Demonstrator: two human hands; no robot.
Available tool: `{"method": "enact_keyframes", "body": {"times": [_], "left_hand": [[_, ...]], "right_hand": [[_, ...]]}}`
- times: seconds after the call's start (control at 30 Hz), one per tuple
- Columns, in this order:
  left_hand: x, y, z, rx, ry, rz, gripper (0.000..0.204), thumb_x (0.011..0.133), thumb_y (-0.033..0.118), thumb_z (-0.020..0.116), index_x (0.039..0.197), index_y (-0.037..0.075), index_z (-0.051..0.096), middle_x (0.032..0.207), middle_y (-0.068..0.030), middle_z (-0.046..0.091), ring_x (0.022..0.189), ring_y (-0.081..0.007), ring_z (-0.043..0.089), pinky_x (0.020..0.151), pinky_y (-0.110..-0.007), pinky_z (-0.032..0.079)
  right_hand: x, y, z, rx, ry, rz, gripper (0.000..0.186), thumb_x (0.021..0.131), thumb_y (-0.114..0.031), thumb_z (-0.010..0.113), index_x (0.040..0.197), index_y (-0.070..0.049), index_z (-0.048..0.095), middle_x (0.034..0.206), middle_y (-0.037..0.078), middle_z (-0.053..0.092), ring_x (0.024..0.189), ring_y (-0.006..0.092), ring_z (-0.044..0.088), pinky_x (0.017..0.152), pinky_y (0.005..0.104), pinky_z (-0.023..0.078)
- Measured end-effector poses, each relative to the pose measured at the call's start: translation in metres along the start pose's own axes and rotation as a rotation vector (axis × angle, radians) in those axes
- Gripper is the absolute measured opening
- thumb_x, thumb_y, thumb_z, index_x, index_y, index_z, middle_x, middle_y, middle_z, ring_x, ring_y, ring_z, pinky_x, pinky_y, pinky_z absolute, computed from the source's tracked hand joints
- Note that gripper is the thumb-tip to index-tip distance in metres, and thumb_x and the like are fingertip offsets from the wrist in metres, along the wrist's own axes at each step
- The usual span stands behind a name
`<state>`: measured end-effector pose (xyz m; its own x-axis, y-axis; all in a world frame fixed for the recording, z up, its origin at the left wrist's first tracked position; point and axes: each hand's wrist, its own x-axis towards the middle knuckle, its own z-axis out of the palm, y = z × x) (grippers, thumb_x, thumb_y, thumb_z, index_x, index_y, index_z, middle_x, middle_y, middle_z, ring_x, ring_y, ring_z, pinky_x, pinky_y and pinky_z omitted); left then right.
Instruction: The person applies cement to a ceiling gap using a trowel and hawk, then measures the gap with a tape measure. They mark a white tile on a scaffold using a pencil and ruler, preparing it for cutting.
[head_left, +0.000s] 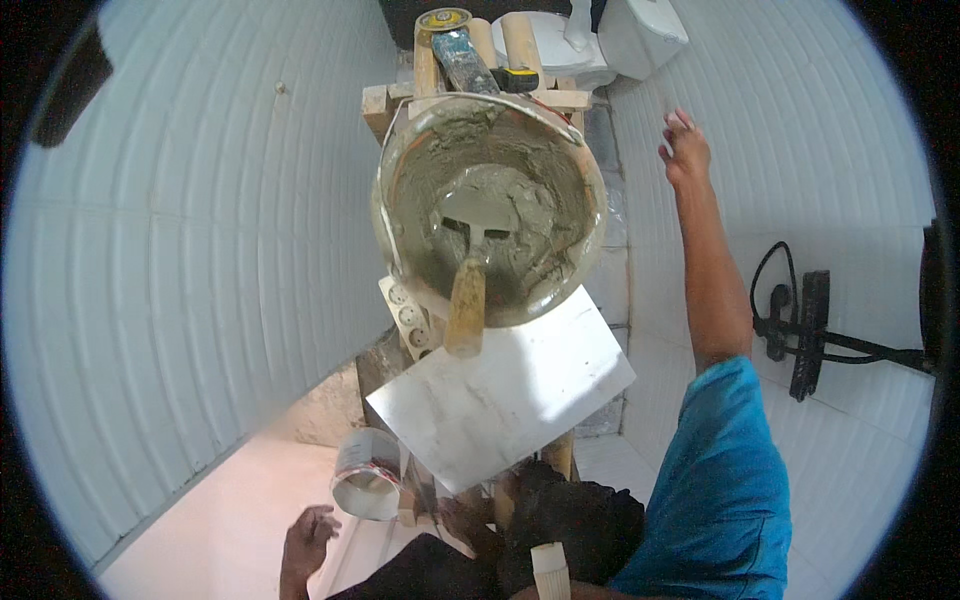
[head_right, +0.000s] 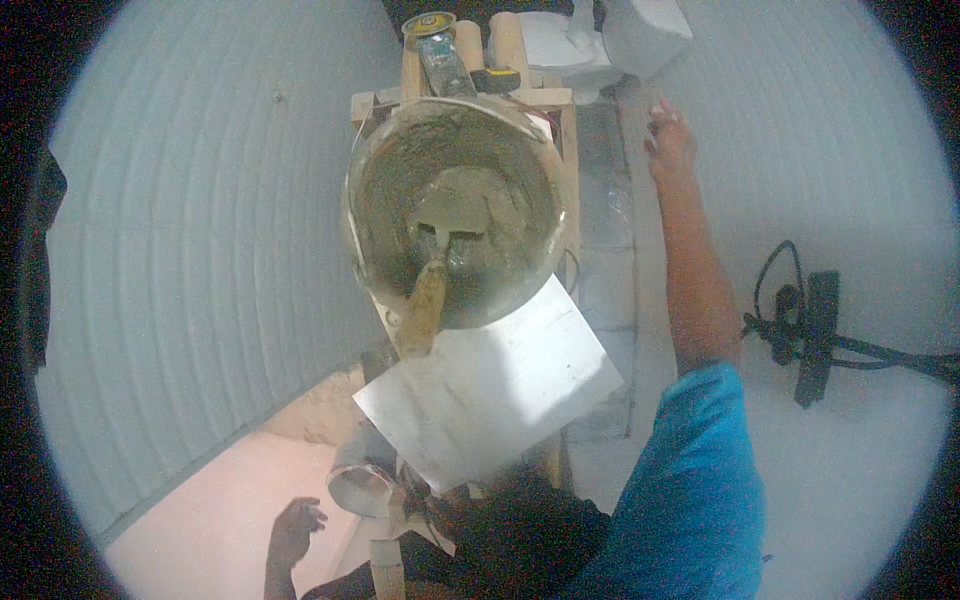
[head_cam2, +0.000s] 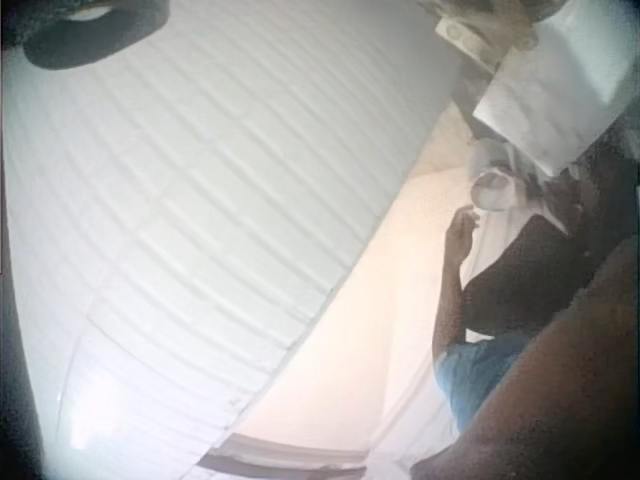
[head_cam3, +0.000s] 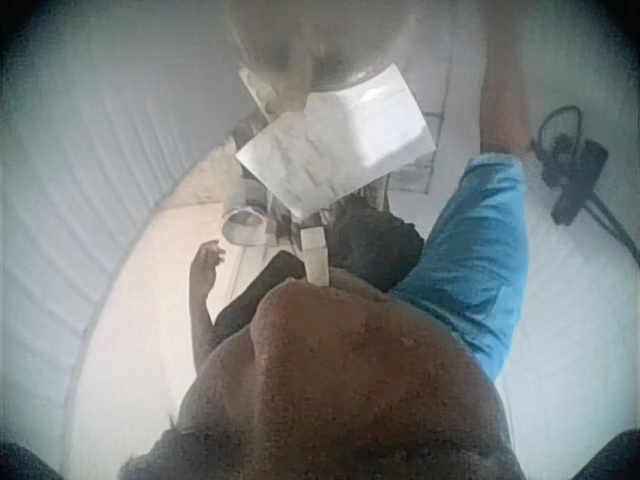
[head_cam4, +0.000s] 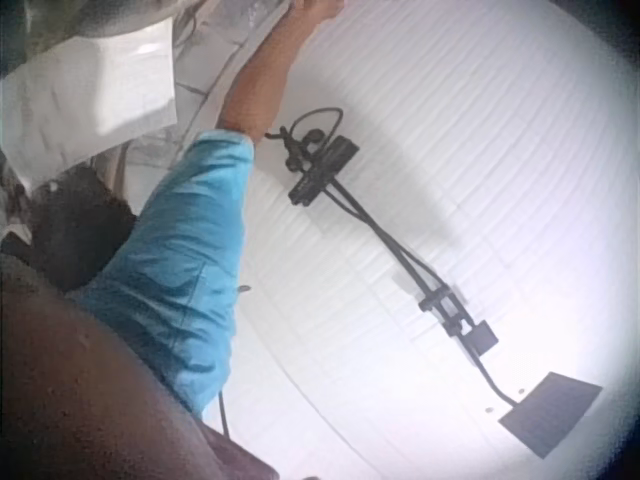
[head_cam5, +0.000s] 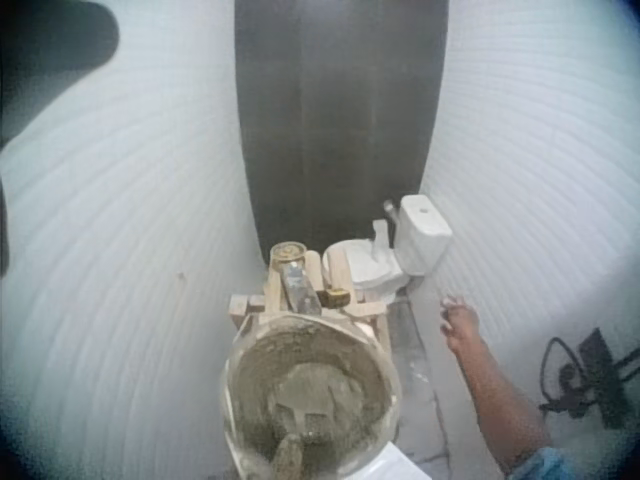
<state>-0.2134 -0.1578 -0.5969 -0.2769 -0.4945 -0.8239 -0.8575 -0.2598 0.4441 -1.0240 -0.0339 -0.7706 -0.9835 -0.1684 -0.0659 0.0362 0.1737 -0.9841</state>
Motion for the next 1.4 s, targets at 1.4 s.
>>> {"method": "enact_keyframes", "body": {"times": [1.4], "left_hand": [[0.197,0.146,0.192,0.063,0.438,0.674,0.040,0.084,0.019,0.074,0.117,0.003,0.061,0.102,-0.0074,0.070,0.087,-0.0150,0.063,0.078,-0.032,0.052]], "right_hand": [[-0.527,0.042,-0.104,-0.303,-0.941,-0.242,0.020,0.082,-0.009,0.075,0.090,-0.004,0.058,0.097,0.011,0.063,0.086,0.0218,0.065,0.067,0.0331,0.055]]}}
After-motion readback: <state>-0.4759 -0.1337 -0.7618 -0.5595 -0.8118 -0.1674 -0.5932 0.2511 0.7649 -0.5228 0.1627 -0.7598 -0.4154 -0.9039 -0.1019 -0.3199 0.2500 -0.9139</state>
